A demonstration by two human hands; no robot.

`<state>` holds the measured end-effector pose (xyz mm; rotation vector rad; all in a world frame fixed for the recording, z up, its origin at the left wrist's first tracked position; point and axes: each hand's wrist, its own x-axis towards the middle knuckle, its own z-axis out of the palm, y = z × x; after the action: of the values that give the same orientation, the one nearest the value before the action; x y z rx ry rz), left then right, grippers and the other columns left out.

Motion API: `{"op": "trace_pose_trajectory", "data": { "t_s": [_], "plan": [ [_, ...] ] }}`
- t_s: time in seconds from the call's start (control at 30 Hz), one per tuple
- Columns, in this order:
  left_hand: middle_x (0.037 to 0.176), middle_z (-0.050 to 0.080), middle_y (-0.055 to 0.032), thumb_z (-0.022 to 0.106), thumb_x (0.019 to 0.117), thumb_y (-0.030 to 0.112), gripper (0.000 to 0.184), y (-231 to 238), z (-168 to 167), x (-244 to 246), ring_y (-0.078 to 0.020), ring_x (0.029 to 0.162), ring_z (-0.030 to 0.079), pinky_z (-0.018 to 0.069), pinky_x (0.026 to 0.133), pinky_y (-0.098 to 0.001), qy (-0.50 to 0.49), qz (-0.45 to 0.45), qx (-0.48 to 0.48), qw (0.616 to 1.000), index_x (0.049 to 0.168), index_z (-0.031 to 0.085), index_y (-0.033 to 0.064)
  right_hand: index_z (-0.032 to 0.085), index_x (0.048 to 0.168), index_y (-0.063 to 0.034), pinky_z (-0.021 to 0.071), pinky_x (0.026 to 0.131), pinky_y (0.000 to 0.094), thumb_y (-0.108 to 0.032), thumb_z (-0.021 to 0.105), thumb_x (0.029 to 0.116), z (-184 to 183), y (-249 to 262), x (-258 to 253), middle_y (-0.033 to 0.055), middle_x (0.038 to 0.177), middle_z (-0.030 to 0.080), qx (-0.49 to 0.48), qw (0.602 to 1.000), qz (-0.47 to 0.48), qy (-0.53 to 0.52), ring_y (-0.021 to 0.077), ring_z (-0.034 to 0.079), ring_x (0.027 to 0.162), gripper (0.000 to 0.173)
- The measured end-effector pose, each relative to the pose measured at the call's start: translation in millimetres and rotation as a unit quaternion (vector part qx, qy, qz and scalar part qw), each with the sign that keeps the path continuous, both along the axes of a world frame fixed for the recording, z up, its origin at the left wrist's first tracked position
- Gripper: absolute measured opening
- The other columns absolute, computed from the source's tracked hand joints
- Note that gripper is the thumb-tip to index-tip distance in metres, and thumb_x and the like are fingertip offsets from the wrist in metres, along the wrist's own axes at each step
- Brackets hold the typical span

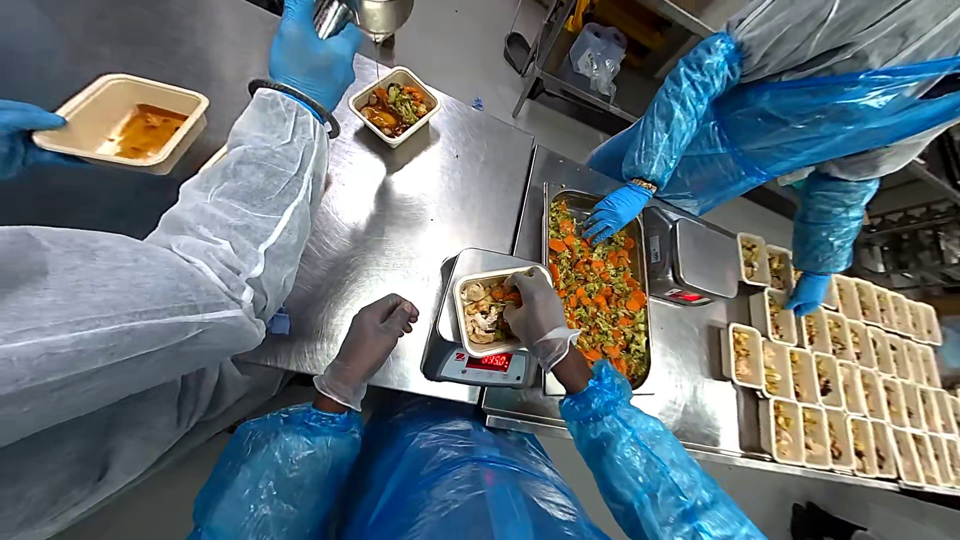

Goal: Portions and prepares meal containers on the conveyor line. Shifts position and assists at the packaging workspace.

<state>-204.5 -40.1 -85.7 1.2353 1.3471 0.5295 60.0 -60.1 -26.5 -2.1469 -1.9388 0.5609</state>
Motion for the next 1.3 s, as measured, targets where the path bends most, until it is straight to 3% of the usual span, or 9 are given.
{"op": "trace_pose_trajectory", "data": {
  "t_s": [0.17,0.3,0.37,0.5,0.63,1.0,1.07,1.17,1.3],
  "plan": [
    [0.096,0.071,-0.007,0.05,0.1091,0.024,0.026,0,1,-3,-0.0184,0.086,0.069,0.0573,0.081,-0.0401,-0.006,0.011,-0.007,1.0,0.103,0.068,0.0064,0.071,0.106,-0.0093,0.0566,0.088,0.0521,-0.005,0.077,0.082,6,12,20,0.0123,0.114,0.069,-0.049,0.992,-0.075,0.093,0.0285,0.068,0.104,0.025],
    [0.096,0.071,-0.0083,0.049,0.1095,0.024,0.028,0,-2,-3,-0.0194,0.087,0.069,0.0567,0.082,-0.0414,-0.01,0.007,-0.008,1.0,0.104,0.068,0.0052,0.065,0.117,-0.013,0.0571,0.074,0.046,-0.005,0.069,0.0917,49,-15,29,0.0098,0.109,0.069,-0.062,0.958,-0.134,0.245,0.0246,0.068,0.09,0.027],
    [0.096,0.071,-0.0089,0.049,0.1095,0.024,0.028,0,-3,-2,-0.0199,0.087,0.069,0.0568,0.082,-0.0424,-0.01,0.002,-0.007,1.0,0.104,0.068,0.0049,0.063,0.114,-0.013,0.0555,0.068,0.0394,-0.002,0.065,0.0918,59,-27,32,0.0082,0.107,0.067,-0.044,0.938,-0.139,0.315,0.0216,0.065,0.085,0.025],
    [0.1,0.071,-0.0112,0.047,0.1099,0.024,0.029,3,-3,0,-0.0233,0.091,0.069,0.0565,0.085,-0.0467,-0.008,-0.011,-0.013,1.0,0.107,0.068,0.004,0.063,0.11,-0.0134,0.0543,0.065,0.0314,-0.004,0.064,0.0933,58,-35,44,0.0049,0.103,0.066,-0.018,0.909,-0.142,0.392,0.0154,0.062,0.08,0.02],
    [0.099,0.071,-0.0105,0.047,0.11,0.026,0.03,5,-4,1,-0.0227,0.09,0.069,0.0567,0.085,-0.0462,-0.002,-0.017,-0.008,1.0,0.107,0.068,0.0041,0.062,0.109,-0.0144,0.0565,0.066,0.0296,-0.002,0.062,0.0932,60,-39,48,0.0036,0.105,0.065,-0.01,0.891,-0.143,0.431,0.0132,0.063,0.079,0.02],
    [0.097,0.072,-0.01,0.049,0.1095,0.025,0.029,6,-3,5,-0.0216,0.087,0.069,0.0567,0.083,-0.0447,0.002,-0.022,0.0,1.0,0.106,0.068,0.0044,0.063,0.112,-0.0141,0.0565,0.065,0.0309,-0.001,0.064,0.0929,62,-41,44,0.0044,0.107,0.066,0.0,0.903,-0.146,0.404,0.0156,0.064,0.08,0.023],
    [0.097,0.071,-0.0103,0.049,0.1095,0.025,0.029,6,-4,6,-0.0222,0.088,0.069,0.0567,0.083,-0.0456,0.002,-0.024,-0.002,1.0,0.106,0.068,0.004,0.065,0.115,-0.0122,0.0582,0.07,0.0361,-0.004,0.066,0.0925,53,-35,39,0.0068,0.11,0.068,0.0,0.937,-0.133,0.322,0.019,0.067,0.086,0.024],
    [0.098,0.072,-0.01,0.049,0.1094,0.025,0.028,5,-9,8,-0.0219,0.089,0.07,0.0571,0.084,-0.0454,0.002,-0.03,0.002,1.0,0.106,0.068,0.0046,0.07,0.111,-0.0102,0.0596,0.089,0.0433,-0.005,0.072,0.09,19,-14,41,0.0063,0.113,0.071,0.016,0.979,-0.105,0.172,0.0193,0.07,0.102,0.022],
    [0.098,0.072,-0.0086,0.048,0.1098,0.025,0.029,4,-4,5,-0.0209,0.088,0.069,0.0564,0.083,-0.0442,0.005,-0.025,0.0,1.0,0.105,0.068,0.0057,0.065,0.116,-0.0091,0.0605,0.081,0.0439,0.0,0.068,0.0929,40,-28,29,0.0092,0.112,0.07,0.03,0.978,-0.075,0.19,0.023,0.07,0.098,0.025]
  ]
}}
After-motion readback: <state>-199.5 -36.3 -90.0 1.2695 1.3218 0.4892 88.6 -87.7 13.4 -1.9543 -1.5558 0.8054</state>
